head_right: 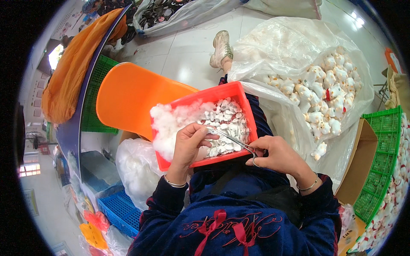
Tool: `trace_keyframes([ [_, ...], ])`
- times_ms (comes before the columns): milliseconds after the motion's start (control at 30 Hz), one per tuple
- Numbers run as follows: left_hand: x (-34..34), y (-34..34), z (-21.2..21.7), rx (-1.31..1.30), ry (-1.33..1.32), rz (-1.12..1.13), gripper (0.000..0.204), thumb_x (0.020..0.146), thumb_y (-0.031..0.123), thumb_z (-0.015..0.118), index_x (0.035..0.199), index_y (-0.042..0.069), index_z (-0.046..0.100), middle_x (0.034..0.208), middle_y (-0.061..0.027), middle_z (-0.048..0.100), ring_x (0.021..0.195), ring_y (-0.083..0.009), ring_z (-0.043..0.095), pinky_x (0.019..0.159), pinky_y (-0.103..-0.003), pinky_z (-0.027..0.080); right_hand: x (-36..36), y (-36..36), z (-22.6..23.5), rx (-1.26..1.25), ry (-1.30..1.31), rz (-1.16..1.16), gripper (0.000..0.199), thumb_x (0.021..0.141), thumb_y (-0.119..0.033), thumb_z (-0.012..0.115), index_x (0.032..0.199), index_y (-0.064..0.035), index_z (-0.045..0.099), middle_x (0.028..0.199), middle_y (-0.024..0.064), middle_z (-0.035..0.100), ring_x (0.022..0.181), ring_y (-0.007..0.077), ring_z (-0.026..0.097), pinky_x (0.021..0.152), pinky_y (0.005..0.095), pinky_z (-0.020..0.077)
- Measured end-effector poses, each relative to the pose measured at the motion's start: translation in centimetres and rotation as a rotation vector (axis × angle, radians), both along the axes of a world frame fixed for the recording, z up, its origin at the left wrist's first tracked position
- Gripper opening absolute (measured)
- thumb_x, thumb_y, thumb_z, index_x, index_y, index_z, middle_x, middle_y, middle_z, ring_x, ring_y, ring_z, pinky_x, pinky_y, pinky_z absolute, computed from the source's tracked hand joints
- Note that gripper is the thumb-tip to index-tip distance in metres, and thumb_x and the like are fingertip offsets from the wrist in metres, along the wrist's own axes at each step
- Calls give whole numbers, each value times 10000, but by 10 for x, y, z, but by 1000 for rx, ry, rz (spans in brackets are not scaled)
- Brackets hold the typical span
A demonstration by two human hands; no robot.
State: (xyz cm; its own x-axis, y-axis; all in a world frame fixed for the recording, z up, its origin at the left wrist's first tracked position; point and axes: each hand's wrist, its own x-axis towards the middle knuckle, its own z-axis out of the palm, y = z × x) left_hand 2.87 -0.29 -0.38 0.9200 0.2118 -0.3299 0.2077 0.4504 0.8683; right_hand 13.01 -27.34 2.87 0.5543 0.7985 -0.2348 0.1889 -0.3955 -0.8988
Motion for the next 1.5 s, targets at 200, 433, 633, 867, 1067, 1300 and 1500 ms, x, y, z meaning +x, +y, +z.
trace_keyframes([
  [200,0,-4,0,21,2,12,156,1023,81,598,1066,-43,682,1031,-155,734,913,-232,757,661,-241,589,-1,6,5,-29,1,49,346,781,-265,862,971,-24,705,708,61,572,654,188,547,601,339,436],
  [433,-1,-3,2,89,2,-15,164,1023,84,601,1069,-48,686,1042,-152,731,917,-223,753,673,-242,585,-1,8,5,-50,30,66,334,802,-269,845,955,-15,691,693,64,559,643,179,536,590,338,428],
  [633,-2,-6,3,149,-22,-15,155,1022,85,601,1070,-35,686,1081,-157,728,945,-220,747,683,-246,585,-4,10,10,-88,118,39,333,806,-258,842,947,-6,678,688,66,552,631,168,515,585,335,417],
  [867,-3,-5,-2,-79,-18,-39,144,1012,102,633,1072,-22,674,1027,-112,721,933,-208,746,684,-253,600,-1,8,-5,30,107,76,304,768,-160,854,987,-6,711,731,54,584,680,153,540,632,310,449],
  [1067,-3,-8,0,-7,-15,27,129,1005,99,645,1060,-15,671,1011,-102,720,903,-201,748,665,-250,593,-1,13,-6,52,75,82,338,802,-248,845,929,-1,652,684,58,500,639,182,491,606,335,420],
  [1300,-4,-10,-7,39,-61,37,133,1004,79,639,1074,-27,675,979,-118,725,849,-189,736,645,-241,569,-2,20,-6,22,170,87,334,823,-263,836,939,-5,660,684,37,489,642,133,471,606,307,420],
  [1500,-4,-10,3,39,-64,58,154,996,86,660,1078,-39,695,963,-109,720,836,-162,721,643,-245,562,-4,19,-4,35,233,49,327,813,-241,852,927,-2,661,699,4,522,665,106,480,613,287,424],
])
